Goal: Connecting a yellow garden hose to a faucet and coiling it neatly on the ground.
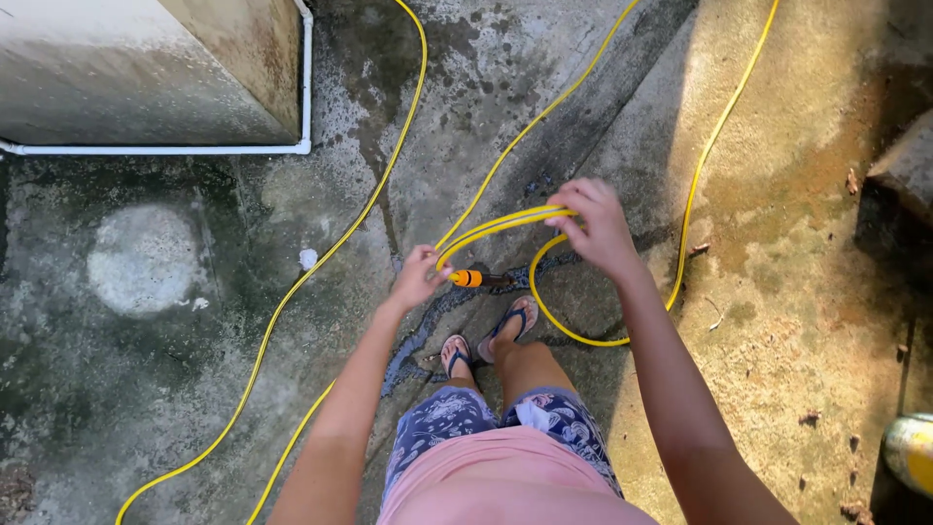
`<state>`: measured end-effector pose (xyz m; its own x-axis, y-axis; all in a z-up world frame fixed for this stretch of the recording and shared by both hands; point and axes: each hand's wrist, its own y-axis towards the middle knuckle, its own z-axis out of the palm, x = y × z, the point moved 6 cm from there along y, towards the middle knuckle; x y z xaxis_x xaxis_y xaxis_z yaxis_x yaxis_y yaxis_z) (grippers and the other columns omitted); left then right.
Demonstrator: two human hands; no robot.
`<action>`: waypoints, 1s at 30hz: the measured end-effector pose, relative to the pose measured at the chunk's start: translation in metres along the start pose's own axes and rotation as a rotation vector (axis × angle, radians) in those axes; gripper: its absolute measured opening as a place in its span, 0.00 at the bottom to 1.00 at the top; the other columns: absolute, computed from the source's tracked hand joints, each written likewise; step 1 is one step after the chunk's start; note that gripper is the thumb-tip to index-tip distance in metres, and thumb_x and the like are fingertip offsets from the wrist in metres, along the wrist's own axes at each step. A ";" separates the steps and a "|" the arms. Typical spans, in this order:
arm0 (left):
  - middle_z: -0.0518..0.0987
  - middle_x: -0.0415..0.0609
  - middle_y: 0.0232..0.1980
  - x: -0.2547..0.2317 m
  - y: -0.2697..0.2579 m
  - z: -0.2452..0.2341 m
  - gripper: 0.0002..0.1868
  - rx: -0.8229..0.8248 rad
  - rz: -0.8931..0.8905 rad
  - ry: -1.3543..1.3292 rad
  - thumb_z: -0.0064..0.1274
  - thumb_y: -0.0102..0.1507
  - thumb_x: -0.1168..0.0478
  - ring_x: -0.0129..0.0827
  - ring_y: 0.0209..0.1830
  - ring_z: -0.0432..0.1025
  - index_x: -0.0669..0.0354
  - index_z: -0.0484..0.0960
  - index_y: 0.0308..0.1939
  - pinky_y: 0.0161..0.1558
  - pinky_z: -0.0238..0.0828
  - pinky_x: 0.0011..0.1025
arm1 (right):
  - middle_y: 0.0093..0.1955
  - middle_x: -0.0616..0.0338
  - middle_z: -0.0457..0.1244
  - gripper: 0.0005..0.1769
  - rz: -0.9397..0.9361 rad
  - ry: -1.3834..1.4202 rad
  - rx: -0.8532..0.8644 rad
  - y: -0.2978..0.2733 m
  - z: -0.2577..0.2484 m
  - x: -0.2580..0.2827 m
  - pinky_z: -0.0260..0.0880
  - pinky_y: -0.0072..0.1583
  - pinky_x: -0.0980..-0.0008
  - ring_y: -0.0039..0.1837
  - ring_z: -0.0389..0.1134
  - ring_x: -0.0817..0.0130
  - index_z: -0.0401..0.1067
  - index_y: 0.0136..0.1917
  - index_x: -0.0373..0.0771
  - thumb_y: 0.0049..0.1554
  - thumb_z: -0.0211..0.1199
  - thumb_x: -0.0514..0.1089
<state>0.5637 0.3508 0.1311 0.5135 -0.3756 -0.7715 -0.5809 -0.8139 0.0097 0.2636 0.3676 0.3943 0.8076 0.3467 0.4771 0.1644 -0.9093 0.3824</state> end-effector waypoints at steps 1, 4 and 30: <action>0.73 0.55 0.53 -0.013 -0.001 0.000 0.12 0.008 0.008 -0.003 0.63 0.63 0.57 0.45 0.51 0.73 0.54 0.83 0.48 0.53 0.70 0.37 | 0.50 0.59 0.65 0.11 0.009 -0.006 -0.004 -0.009 0.004 -0.002 0.69 0.56 0.58 0.54 0.68 0.57 0.76 0.47 0.39 0.51 0.72 0.40; 0.80 0.44 0.42 -0.031 -0.001 0.009 0.09 0.149 -0.258 -0.366 0.51 0.69 0.58 0.32 0.41 0.74 0.56 0.78 0.51 0.45 0.71 0.32 | 0.52 0.58 0.64 0.10 0.379 0.186 -0.058 -0.028 0.004 -0.034 0.72 0.51 0.70 0.52 0.68 0.67 0.74 0.54 0.36 0.60 0.69 0.38; 0.75 0.39 0.48 -0.283 0.037 -0.177 0.16 -0.059 0.101 -0.573 0.47 0.75 0.52 0.22 0.50 0.69 0.60 0.78 0.56 0.53 0.68 0.25 | 0.53 0.60 0.72 0.11 0.625 0.751 -0.021 -0.228 0.259 -0.200 0.69 0.59 0.69 0.56 0.71 0.69 0.74 0.55 0.37 0.66 0.60 0.47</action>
<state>0.5088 0.3484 0.4628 0.0244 -0.1664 -0.9858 -0.5650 -0.8158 0.1237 0.2118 0.4458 0.0065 0.1737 -0.1331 0.9758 -0.1867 -0.9773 -0.1001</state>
